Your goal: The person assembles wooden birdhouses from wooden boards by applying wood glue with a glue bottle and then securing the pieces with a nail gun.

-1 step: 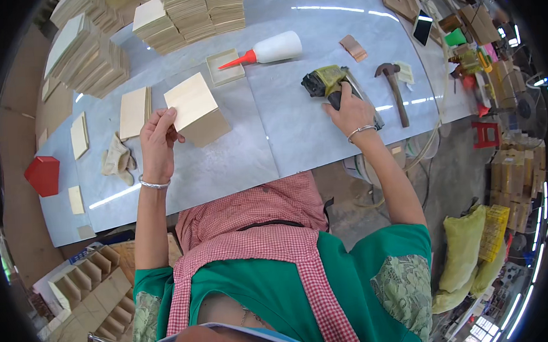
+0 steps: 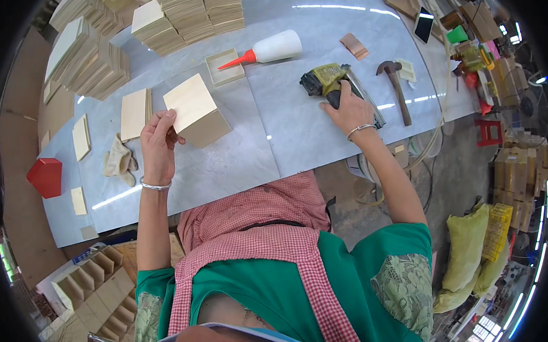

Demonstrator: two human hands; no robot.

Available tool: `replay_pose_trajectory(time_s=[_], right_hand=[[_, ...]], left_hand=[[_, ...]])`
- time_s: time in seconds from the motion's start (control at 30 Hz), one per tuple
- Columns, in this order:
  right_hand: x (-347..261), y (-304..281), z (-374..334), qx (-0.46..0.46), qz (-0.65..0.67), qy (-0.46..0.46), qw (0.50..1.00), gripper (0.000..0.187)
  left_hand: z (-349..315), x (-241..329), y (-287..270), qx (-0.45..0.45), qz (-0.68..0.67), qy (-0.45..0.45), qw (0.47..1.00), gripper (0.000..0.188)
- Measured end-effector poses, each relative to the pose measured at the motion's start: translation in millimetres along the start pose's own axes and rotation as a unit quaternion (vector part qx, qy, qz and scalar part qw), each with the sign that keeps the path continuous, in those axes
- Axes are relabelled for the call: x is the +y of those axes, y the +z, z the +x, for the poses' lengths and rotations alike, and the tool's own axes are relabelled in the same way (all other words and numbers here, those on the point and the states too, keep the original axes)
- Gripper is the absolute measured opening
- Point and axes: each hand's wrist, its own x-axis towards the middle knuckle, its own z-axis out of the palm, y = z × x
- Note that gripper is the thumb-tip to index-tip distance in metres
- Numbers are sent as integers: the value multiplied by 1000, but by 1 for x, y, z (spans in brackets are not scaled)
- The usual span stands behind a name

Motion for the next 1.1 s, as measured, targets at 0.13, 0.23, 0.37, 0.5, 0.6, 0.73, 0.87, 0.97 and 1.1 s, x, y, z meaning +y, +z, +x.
replay_pose_trajectory(time_s=[0.13,0.23,0.37,0.5,0.6,0.73,0.87,0.97,1.1], right_hand=[[-16,9,1,204,32,-110,972,64],[-80,-14,-12,206,295,-207,910,62],[-141,-14,-18,165,379,-267,870,63],[-154,-6,-15,113,424,-259,860,59],[-156,-6,-12,107,462,-271,838,46],[-163,-5,-10,37,560,-252,789,33],[-175,-11,-6,-98,707,-144,686,29],[-218,-16,-1,-57,537,-277,794,39],[-318,-12,-12,67,325,-487,808,46]], left_hand=[[-5,2,8,26,2,4,1000,12],[-9,1,8,34,9,15,999,12],[-9,-4,9,36,7,19,999,13],[-14,-4,14,43,5,28,999,13],[-16,-5,12,39,-1,31,999,13],[-24,3,-7,48,-30,22,998,11],[-55,27,-46,72,-62,31,995,13],[-98,47,-116,107,-136,102,980,26],[-152,66,-175,192,-220,199,935,30]])
